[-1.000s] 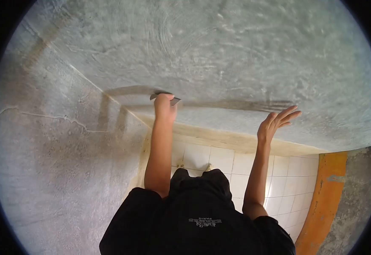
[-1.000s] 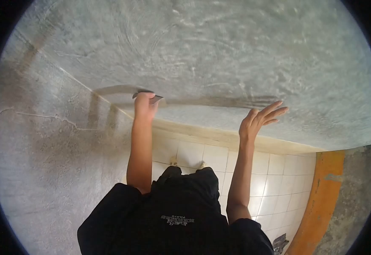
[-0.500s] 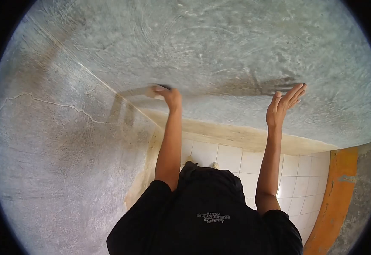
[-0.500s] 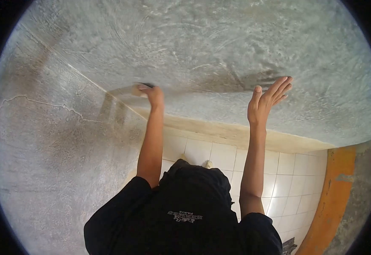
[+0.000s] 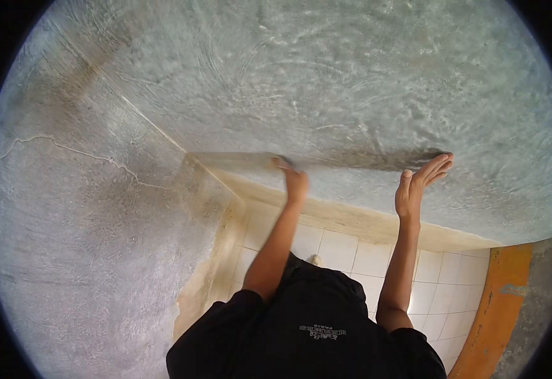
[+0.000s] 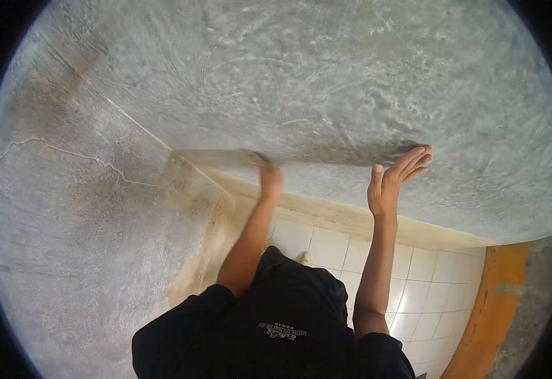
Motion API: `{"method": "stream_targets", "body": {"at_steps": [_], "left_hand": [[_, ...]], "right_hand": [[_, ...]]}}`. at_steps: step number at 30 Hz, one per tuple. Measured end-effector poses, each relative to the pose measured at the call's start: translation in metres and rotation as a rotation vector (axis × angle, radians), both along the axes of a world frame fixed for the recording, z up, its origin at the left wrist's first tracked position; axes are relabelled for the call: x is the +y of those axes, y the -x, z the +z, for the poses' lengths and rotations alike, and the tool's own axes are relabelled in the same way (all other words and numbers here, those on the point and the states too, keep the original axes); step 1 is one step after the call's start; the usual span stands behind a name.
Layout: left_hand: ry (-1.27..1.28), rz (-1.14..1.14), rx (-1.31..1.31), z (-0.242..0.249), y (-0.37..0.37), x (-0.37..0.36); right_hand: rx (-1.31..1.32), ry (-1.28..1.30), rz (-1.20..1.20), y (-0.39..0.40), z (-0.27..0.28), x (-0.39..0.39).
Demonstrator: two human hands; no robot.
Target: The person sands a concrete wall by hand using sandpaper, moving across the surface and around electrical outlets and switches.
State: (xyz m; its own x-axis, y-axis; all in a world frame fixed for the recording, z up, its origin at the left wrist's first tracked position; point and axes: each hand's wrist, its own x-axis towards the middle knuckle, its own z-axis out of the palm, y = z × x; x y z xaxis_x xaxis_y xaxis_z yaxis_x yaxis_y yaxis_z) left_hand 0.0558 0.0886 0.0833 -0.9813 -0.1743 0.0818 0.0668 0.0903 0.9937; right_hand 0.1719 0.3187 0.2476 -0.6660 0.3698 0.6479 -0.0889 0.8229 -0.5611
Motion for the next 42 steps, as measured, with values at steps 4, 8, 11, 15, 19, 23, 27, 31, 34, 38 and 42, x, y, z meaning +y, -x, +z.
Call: {"method": "stream_targets", "body": {"at_steps": [4, 8, 11, 15, 19, 23, 27, 31, 34, 38, 42], "left_hand": [[0.113, -0.004, 0.148, 0.038, -0.012, 0.015], [-0.172, 0.164, 0.154, -0.010, 0.042, -0.022], [-0.323, 0.113, -0.114, -0.040, 0.024, 0.020], [-0.076, -0.041, 0.063, 0.048, -0.051, 0.073], [-0.289, 0.088, 0.079, -0.027, 0.006, 0.034], [-0.369, -0.003, -0.253, -0.061, -0.010, 0.069], [-0.129, -0.030, 0.061, 0.029, -0.057, 0.084], [-0.231, 0.136, 0.087, 0.022, -0.011, 0.053], [-0.382, 0.143, -0.124, 0.028, -0.021, 0.066], [-0.238, -0.051, -0.088, 0.041, -0.057, 0.090], [-0.208, 0.224, 0.138, -0.017, 0.005, 0.054]], "right_hand": [[-0.047, -0.014, -0.031, 0.001, 0.000, 0.002], [-0.072, -0.009, 0.018, -0.005, -0.003, 0.008], [-0.049, -0.016, 0.031, -0.003, -0.003, 0.010], [-0.045, -0.004, 0.049, -0.006, 0.001, 0.008], [-0.062, -0.006, 0.092, -0.014, 0.005, 0.011], [-0.053, 0.000, 0.117, -0.013, 0.001, 0.014], [-0.059, 0.008, 0.110, -0.014, 0.001, 0.013], [-0.053, 0.012, 0.110, -0.014, -0.001, 0.014], [-0.052, 0.023, 0.079, -0.011, -0.007, 0.012], [-0.029, 0.038, 0.027, -0.008, -0.009, 0.006], [-0.057, 0.023, 0.010, -0.011, -0.007, 0.007]]}}
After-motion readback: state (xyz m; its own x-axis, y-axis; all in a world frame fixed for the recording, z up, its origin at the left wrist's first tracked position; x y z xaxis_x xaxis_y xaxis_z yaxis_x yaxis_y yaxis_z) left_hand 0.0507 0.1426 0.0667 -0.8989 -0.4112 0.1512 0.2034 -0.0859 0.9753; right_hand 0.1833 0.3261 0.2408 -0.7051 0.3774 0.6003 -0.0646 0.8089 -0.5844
